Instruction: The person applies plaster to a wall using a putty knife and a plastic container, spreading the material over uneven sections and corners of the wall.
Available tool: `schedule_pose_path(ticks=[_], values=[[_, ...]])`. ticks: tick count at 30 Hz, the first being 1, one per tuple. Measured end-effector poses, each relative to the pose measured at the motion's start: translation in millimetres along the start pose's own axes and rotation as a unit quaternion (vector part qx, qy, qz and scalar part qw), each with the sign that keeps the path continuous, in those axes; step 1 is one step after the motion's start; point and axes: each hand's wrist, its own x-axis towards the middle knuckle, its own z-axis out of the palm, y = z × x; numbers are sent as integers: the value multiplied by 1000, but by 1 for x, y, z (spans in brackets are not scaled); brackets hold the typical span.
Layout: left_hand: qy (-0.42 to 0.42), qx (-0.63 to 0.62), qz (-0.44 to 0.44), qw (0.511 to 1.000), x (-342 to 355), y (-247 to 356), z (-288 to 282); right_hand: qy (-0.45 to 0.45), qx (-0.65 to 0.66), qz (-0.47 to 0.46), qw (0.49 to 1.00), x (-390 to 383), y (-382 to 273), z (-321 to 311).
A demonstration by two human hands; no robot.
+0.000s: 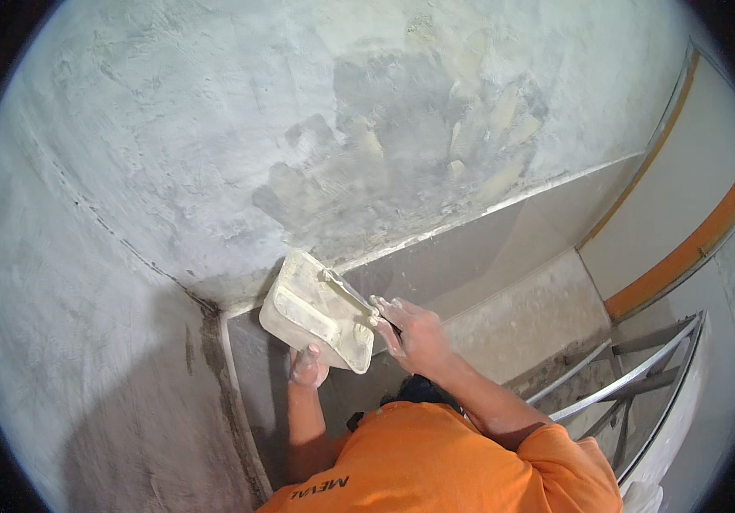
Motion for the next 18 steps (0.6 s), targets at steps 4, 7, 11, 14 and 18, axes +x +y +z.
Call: schedule_pose_path(ticks=[4, 7, 11, 14, 18], values=[[14, 7, -4, 1000, 1, 0, -3, -31, -12, 66, 997, 6, -15, 1], [28, 41, -17, 999, 1, 1, 2, -53, -52, 69, 995, 9, -18, 3], [-9, 91, -22, 996, 3, 2, 7, -57, -75, 100, 991, 16, -25, 3], [-6, 91, -26, 996, 1, 1, 4, -97, -93, 125, 983, 23, -22, 0], [-46, 31, 9, 998, 2, -6, -5, -118, -76, 113, 984, 18, -7, -1]])
